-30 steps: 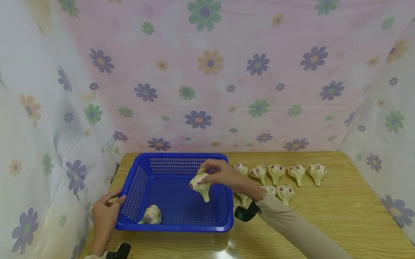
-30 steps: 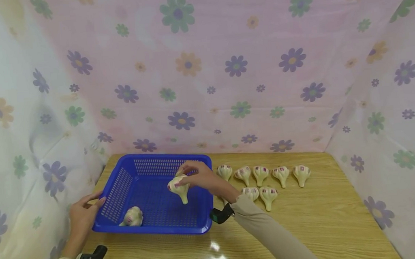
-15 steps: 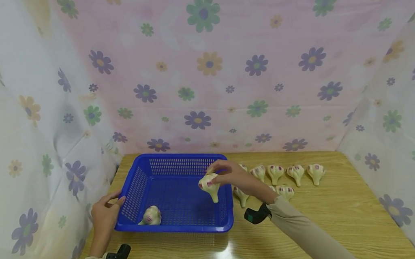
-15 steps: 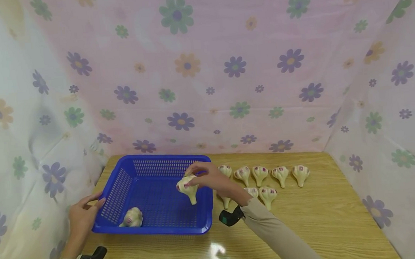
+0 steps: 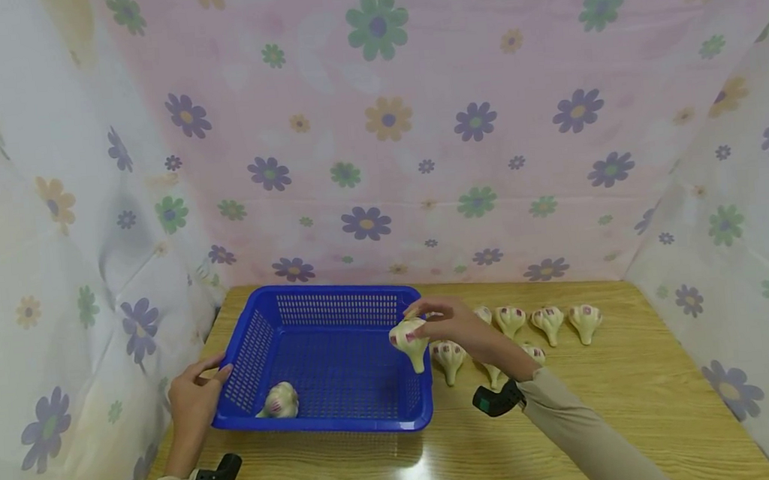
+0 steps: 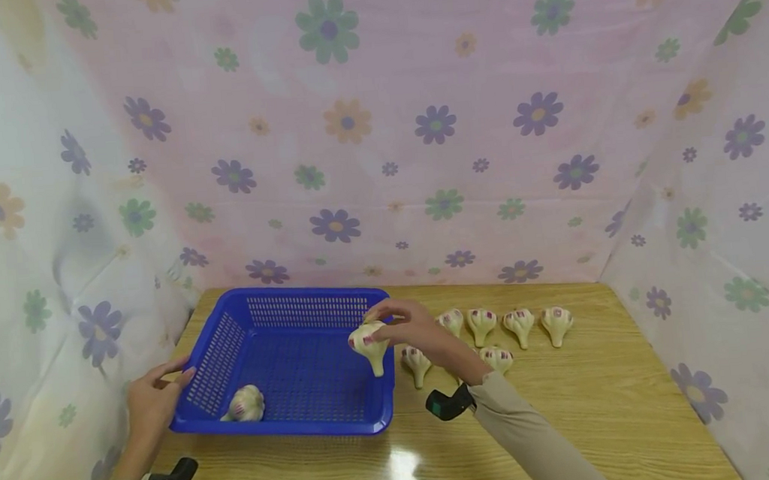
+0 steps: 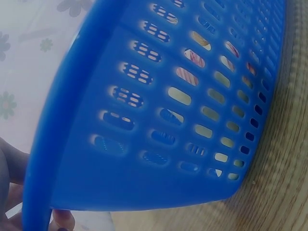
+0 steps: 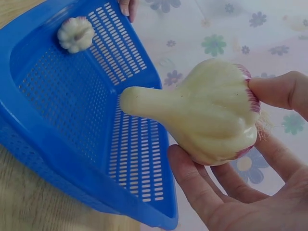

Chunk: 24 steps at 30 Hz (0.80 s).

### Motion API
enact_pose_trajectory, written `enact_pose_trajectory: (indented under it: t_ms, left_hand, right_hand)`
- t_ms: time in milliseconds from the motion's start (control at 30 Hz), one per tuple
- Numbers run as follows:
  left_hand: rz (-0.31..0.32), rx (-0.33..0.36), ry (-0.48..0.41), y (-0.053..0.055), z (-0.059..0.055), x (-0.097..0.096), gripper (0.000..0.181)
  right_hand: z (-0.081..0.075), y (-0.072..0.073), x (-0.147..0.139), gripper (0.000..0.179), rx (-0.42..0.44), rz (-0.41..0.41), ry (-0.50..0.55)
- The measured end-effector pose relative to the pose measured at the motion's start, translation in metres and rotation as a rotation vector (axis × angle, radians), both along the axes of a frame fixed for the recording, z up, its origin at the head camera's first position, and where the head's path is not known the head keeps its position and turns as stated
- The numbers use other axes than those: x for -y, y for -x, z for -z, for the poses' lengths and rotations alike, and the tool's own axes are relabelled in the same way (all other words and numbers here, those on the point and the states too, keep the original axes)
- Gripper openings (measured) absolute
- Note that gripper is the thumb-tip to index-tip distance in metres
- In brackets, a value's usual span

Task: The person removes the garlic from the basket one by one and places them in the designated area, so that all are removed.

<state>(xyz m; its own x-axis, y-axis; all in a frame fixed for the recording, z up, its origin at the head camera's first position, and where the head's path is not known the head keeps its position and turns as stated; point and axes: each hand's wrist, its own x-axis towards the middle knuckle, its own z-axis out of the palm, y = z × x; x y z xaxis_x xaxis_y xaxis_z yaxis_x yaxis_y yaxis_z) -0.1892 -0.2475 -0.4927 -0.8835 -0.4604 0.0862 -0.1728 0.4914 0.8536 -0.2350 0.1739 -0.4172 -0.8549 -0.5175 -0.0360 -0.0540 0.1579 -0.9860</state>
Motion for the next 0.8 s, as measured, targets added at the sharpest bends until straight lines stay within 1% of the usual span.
enact_pose_trajectory:
  t_ms: [133,267,500,567,800]
  left_hand:
    - [-0.002,0.007,-0.004,0.000,0.000,0.000,0.033]
    - [-0.002,-0.004,0.011,0.000,0.000,0.000,0.032]
    - [0.001,-0.009,-0.006,0.000,-0.001,-0.001,0.032]
    - [0.002,-0.007,-0.011,0.000,-0.001,-0.001,0.032]
    - [0.004,-0.009,0.006,-0.001,-0.001,-0.001,0.032]
  right_hand:
    - [0.001,-0.002,-0.008,0.031,0.007,0.017,0.007]
    - [0.002,-0.003,-0.015,0.030,0.019,0.025,0.005]
    - [0.002,-0.006,-0.027,0.041,0.017,0.059,-0.030]
    - [0.002,-0.007,-0.031,0.041,0.014,0.070,-0.044]
    - [0.001,-0.009,-0.048,0.049,0.051,0.105,-0.054]
